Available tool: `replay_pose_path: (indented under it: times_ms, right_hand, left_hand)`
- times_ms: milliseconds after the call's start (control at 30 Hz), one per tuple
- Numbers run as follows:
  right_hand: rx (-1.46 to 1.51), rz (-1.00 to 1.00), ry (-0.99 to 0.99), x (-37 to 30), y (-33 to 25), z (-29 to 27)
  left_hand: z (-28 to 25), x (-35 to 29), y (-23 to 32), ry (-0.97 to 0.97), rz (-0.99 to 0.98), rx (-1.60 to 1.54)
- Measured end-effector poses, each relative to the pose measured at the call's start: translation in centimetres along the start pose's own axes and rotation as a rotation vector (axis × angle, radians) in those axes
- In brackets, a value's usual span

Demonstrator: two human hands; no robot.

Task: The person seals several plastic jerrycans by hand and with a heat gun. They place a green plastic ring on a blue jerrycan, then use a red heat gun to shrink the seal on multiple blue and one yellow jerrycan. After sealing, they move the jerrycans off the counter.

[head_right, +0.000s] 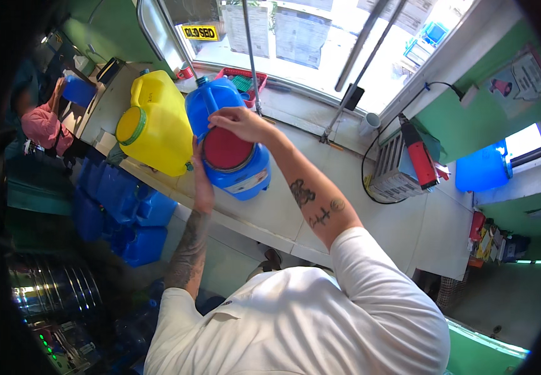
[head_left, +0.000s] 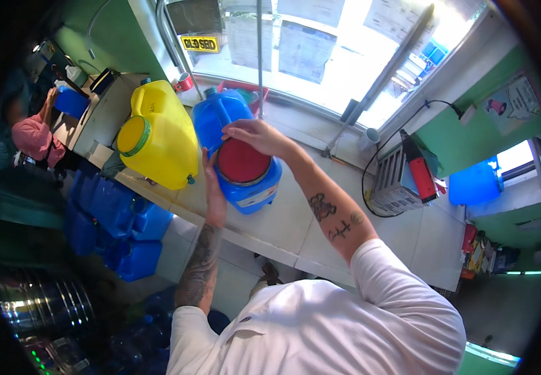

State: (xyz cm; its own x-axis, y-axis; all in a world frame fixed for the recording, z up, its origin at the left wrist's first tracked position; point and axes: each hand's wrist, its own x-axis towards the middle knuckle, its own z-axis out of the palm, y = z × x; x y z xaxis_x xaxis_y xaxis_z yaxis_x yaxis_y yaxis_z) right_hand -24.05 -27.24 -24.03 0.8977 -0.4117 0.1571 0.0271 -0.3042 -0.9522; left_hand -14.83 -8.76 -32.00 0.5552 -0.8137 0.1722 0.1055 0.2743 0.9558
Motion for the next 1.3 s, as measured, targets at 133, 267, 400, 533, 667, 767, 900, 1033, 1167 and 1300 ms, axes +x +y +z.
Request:
replay_pose_path:
  times_ms: [133, 267, 400, 533, 667, 767, 900, 1033, 1167, 1300]
  right_hand:
    - [-0.034, 0.014, -0.043, -3.3, 0.1, -4.5]
    - [-0.13, 0.054, 0.184, -9.6, -0.5, -5.2]
    - [-0.212, 0.058, 0.414, -17.6, -0.7, -4.3]
    - [-0.069, 0.064, 0.512, -28.8, -1.7, -5.9]
    - [-0.026, 0.269, 0.459, -33.6, -2.7, -11.5]
    - [-0.029, 0.086, 0.454, -32.3, -2.4, -13.0]
    - [0.037, -0.072, 0.309, -29.5, -1.8, -12.2]
    - [0.039, -0.064, 0.232, -27.3, -2.7, -11.1]
    - [-0.071, -0.106, 0.119, -26.4, -3.4, -8.3]
    - [-0.168, -0.034, 0.382, -27.2, -2.9, -6.0]
  left_hand:
    - [5.7, -3.2, -1.7, 0.067, 0.119, 0.447]
    - [8.7, -6.7, -3.8, 0.05, 0.183, 0.537]
    - [11.9, -10.9, -4.0, -0.014, 0.236, 0.53]
    - [14.0, -14.7, -0.6, -0.172, 0.146, 0.539]
    - [15.9, -17.0, 2.3, -0.242, 0.144, 0.648]
    - [19.7, -16.8, 3.5, -0.274, 0.352, 0.918]
    - [20.5, -14.9, 7.9, -0.437, 0.576, 1.187]
    - [18.3, -14.5, 9.3, -0.085, 0.219, 0.829]
    - [19.2, -14.7, 4.9, -0.237, 0.586, 1.064]
    - [19.9, -13.4, 4.5, -0.461, 0.506, 0.988]
